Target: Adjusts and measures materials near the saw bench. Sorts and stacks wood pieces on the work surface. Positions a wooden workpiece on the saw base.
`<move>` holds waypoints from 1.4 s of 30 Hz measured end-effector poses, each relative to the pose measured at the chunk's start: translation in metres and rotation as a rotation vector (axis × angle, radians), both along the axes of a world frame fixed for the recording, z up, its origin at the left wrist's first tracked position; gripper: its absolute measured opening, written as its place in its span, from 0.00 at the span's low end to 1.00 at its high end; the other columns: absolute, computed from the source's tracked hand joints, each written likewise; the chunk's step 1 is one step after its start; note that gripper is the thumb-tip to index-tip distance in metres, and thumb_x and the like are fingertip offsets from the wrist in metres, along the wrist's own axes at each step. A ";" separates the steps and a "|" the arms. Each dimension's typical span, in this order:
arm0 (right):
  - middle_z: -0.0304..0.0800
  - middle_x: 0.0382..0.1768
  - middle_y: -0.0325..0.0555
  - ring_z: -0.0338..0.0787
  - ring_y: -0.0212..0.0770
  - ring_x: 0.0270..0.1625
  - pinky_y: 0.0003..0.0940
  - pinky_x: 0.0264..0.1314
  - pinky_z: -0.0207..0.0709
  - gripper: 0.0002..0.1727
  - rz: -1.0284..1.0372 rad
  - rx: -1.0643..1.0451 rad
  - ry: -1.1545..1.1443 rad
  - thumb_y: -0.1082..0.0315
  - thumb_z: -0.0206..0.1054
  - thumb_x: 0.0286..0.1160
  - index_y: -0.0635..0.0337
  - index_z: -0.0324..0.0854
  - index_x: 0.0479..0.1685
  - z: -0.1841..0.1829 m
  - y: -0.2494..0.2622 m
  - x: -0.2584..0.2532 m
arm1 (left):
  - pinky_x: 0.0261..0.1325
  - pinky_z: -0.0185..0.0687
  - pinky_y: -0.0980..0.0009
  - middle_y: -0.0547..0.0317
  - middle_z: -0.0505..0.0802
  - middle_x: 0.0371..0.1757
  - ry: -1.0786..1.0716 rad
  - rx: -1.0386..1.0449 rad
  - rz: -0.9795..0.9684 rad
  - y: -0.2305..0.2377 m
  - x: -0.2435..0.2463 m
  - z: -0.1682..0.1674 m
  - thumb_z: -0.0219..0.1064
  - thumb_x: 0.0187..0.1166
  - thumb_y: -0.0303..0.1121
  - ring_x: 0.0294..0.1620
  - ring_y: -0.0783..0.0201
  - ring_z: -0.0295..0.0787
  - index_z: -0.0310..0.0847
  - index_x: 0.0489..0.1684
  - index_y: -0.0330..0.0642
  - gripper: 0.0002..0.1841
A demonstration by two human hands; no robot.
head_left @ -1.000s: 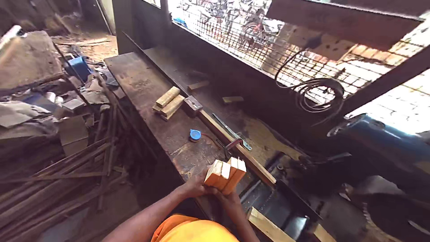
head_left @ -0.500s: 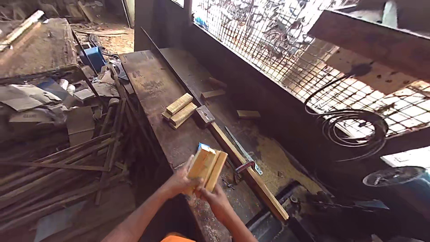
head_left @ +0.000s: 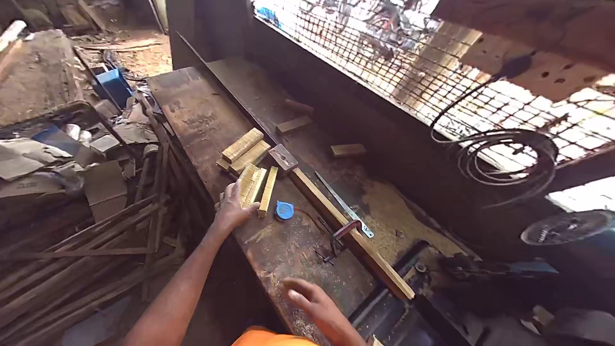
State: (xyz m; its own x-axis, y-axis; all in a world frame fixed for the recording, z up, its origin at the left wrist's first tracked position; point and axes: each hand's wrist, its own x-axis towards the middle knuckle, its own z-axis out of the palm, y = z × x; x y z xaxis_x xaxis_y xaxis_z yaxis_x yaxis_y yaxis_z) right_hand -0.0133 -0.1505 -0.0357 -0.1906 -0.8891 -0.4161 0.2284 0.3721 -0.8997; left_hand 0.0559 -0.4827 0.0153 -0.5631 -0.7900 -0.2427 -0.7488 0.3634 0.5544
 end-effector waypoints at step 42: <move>0.80 0.75 0.53 0.84 0.47 0.69 0.49 0.68 0.80 0.26 -0.426 -0.112 0.182 0.63 0.57 0.88 0.61 0.67 0.83 0.062 -0.082 0.041 | 0.78 0.76 0.44 0.41 0.82 0.77 0.071 0.190 0.104 0.160 0.232 -0.140 0.65 0.85 0.48 0.75 0.44 0.82 0.59 0.91 0.43 0.37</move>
State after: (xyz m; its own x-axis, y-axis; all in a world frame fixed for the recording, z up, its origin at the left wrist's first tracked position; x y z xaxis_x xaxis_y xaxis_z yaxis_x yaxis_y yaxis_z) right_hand 0.0279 -0.2320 0.0260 -0.6085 -0.7537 -0.2485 0.1747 0.1782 -0.9684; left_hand 0.2880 -0.3226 -0.1244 -0.5021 -0.7886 -0.3550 -0.7333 0.1706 0.6581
